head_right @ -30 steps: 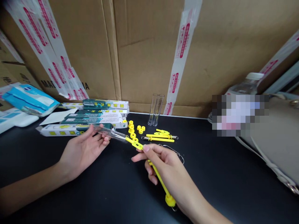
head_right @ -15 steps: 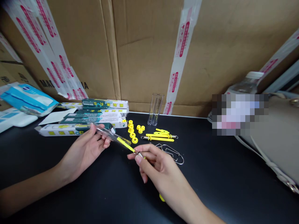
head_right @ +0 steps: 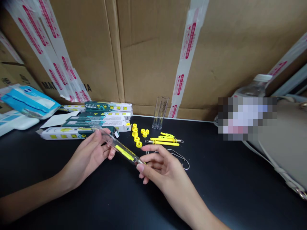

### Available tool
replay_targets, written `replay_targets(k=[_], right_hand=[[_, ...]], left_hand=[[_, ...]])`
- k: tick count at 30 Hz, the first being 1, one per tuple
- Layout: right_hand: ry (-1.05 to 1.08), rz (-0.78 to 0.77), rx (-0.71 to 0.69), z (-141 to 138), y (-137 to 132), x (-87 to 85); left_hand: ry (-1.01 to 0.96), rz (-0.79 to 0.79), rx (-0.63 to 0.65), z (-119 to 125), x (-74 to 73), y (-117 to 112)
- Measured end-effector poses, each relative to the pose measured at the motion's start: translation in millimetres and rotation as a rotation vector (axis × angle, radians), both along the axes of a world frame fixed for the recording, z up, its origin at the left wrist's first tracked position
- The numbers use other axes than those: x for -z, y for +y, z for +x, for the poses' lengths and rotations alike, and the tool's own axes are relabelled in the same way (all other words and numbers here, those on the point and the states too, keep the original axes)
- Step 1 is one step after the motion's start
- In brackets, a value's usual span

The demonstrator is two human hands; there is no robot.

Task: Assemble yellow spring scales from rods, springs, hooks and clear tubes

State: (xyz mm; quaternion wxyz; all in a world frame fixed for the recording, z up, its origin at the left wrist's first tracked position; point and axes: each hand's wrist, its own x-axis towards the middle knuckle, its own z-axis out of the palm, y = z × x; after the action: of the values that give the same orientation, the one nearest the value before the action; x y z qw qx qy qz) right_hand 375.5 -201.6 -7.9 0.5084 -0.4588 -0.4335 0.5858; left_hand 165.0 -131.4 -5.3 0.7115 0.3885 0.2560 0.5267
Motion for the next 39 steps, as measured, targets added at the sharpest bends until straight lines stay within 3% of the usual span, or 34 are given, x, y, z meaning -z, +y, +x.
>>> replay_targets(k=[7,12,16,22,30,39], right_hand=[[-0.01,-0.005,0.048,-1.1,-1.5,2.6],[-0.105,0.009,-0.002,0.5,-2.0,6.1],[-0.221,0.101,0.028,1.4,-3.3,5.6],[-0.17,0.235,0.012,0.4,-5.1,3.1],[-0.195,0.211,0.101,3.8,-3.1,4.4],[-0.235,0.142,0.092,3.6,-7.2,-1.3]], left_hand=[[0.037,0.105,0.077,-0.1,-1.8,-3.3],[0.065,0.122,0.119,-0.8,-0.6,-4.4],[0.081,0.111,0.072,-1.3,1.2,-2.9],[0.066,0.091,-0.095,-2.6,2.3,4.2],[0.057,0.048,-0.067,-4.7,3.4,7.5],[0.121,0.134,0.027,-1.6,0.1,2.4]])
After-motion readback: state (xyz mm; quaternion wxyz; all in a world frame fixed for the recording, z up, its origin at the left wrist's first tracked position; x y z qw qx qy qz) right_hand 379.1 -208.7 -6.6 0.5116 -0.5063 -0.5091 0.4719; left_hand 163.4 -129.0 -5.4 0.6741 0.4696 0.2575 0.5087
